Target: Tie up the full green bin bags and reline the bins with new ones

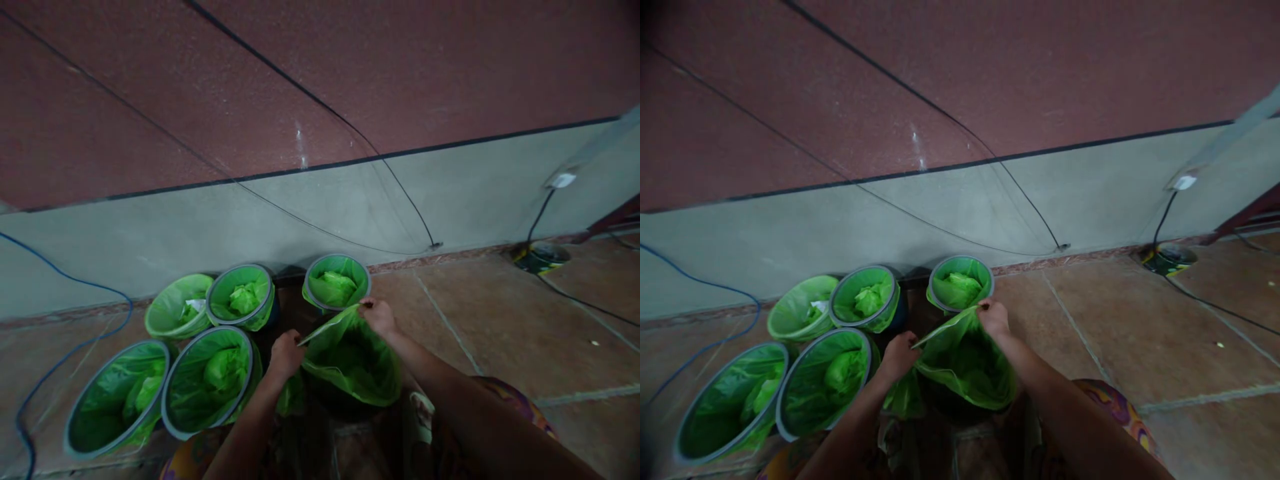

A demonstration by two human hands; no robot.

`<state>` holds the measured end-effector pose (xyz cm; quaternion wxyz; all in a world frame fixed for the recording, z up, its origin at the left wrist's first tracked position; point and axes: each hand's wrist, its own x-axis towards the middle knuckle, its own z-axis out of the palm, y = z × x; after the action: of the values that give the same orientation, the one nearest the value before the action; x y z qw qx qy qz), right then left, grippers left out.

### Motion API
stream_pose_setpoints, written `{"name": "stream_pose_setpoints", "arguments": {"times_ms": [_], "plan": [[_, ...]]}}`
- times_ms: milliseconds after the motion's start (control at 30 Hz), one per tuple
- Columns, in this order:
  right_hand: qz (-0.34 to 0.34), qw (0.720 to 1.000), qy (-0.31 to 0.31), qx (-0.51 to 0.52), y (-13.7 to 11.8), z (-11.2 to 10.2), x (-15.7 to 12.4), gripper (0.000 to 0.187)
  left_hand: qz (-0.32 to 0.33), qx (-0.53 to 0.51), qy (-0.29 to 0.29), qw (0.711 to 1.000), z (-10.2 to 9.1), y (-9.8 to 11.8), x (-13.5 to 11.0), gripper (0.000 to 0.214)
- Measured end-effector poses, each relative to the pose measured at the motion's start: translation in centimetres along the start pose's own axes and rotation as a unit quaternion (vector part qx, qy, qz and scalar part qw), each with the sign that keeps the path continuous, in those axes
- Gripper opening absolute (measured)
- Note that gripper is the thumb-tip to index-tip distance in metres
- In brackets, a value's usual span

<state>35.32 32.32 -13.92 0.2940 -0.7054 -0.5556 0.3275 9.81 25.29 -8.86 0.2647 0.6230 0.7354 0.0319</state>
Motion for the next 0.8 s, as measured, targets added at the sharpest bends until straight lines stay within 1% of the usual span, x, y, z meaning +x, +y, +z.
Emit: {"name": "stream_pose_setpoints", "arguments": {"times_ms": [100,167,233,300,400,467,500,567,633,733,800], "plan": [[0.011,1.000,-0.017,0.005,-0.4,0.0,-0.4,0.037,-0.007,-0.012,0.002,1.000,0.4,-0.2,0.0,0.011],[-0.012,1.000,-0.011,-0.005,-1.2,-0.1,-1.1,0.042,-0.011,-0.034,-0.010,0.999,0.7,-0.5,0.1,0.008],[-0.057,0.998,-0.034,-0.006,-2.2,0.0,-2.3,0.036,-0.012,-0.075,-0.025,0.997,1.1,-0.7,0.1,0.008],[-0.122,0.988,-0.094,0.000,-3.3,0.5,-4.0,0.032,-0.005,-0.122,-0.041,0.992,1.5,-0.9,0.2,0.009],[-0.221,0.958,-0.182,-0.036,-4.7,1.5,-6.6,0.040,0.017,-0.186,-0.071,0.980,1.9,-0.8,0.1,0.010],[-0.264,0.938,-0.211,-0.075,-5.4,2.2,-7.7,0.047,0.031,-0.220,-0.100,0.970,2.0,-0.5,0.1,0.010],[-0.274,0.932,-0.220,-0.087,-5.7,2.4,-7.9,0.046,0.038,-0.236,-0.115,0.964,2.0,-0.3,0.0,0.010],[-0.281,0.928,-0.224,-0.095,-6.1,2.8,-8.0,0.039,0.046,-0.272,-0.138,0.951,1.9,0.2,-0.2,0.012],[-0.279,0.932,-0.218,-0.083,-6.2,2.8,-7.7,0.029,0.039,-0.319,-0.157,0.934,1.7,0.6,-0.5,0.016],[-0.263,0.942,-0.205,-0.034,-6.0,2.4,-7.1,0.023,0.000,-0.395,-0.183,0.900,1.1,0.9,-0.8,0.025],[-0.241,0.949,-0.205,-0.004,-5.6,2.0,-6.7,0.021,-0.031,-0.433,-0.187,0.881,0.7,1.0,-1.0,0.031]]}}
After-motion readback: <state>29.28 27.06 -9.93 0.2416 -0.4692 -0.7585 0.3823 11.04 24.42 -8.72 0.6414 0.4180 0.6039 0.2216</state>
